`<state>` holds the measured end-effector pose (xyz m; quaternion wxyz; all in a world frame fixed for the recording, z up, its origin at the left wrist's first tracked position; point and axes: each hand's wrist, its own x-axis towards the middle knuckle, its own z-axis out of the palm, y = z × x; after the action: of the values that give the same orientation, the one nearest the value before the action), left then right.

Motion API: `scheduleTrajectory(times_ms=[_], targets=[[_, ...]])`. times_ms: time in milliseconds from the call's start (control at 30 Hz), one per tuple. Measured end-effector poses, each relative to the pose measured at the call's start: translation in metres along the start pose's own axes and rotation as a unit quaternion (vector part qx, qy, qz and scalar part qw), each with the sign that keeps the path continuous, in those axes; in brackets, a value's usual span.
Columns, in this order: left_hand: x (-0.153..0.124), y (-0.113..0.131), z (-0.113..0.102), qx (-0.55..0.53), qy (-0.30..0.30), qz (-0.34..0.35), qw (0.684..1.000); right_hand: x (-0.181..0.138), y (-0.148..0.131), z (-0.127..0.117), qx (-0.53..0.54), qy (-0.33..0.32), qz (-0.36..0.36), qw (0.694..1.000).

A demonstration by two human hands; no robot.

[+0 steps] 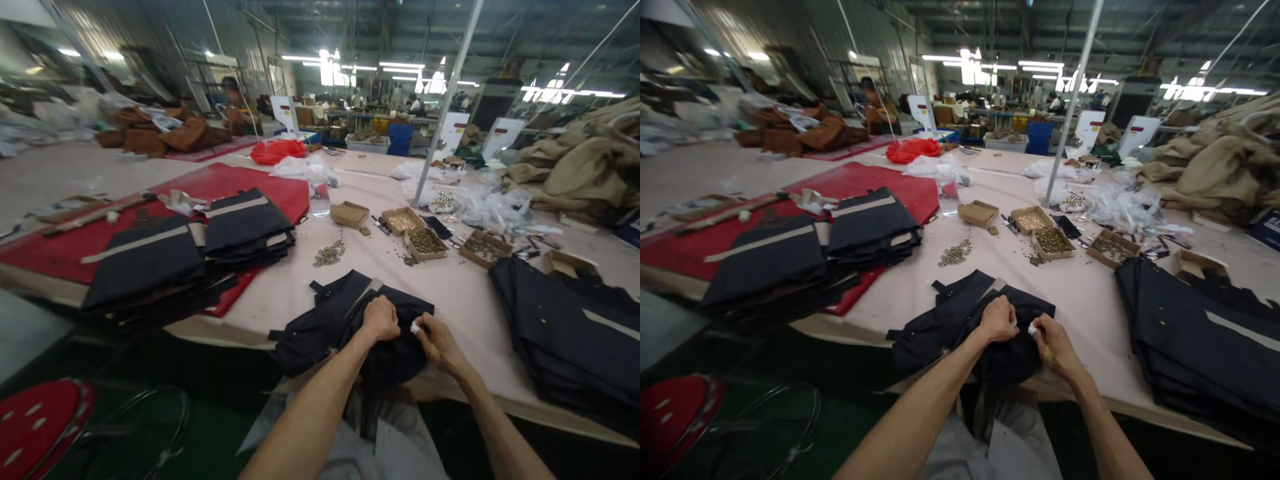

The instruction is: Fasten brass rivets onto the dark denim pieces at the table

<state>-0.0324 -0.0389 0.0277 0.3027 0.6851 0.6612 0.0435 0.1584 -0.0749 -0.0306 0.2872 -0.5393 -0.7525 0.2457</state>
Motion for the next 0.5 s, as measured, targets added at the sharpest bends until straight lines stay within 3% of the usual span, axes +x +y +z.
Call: scheduleTrajectory(times_ms=[133,267,400,500], targets=[[-0.003,-0.001,-0.004,-0.003,0.005,0.011,1.0,0.003,0.003,0.016,-0.059,-0.019,-0.042,0.997],[-0.008,-0.009,-0.006,0.014,0.017,0.05,0.999,-0.001,0.003,0.032,-0.051,-0.042,-0.075,0.995],[-0.011,-0.021,0.004,0.058,-0.02,0.075,0.995,-0.015,0.033,0.056,0.011,-0.066,-0.061,0.996],[-0.012,-0.027,0.014,0.061,-0.021,0.068,0.996,-0.014,0.057,0.071,0.06,-0.05,-0.049,0.996]])
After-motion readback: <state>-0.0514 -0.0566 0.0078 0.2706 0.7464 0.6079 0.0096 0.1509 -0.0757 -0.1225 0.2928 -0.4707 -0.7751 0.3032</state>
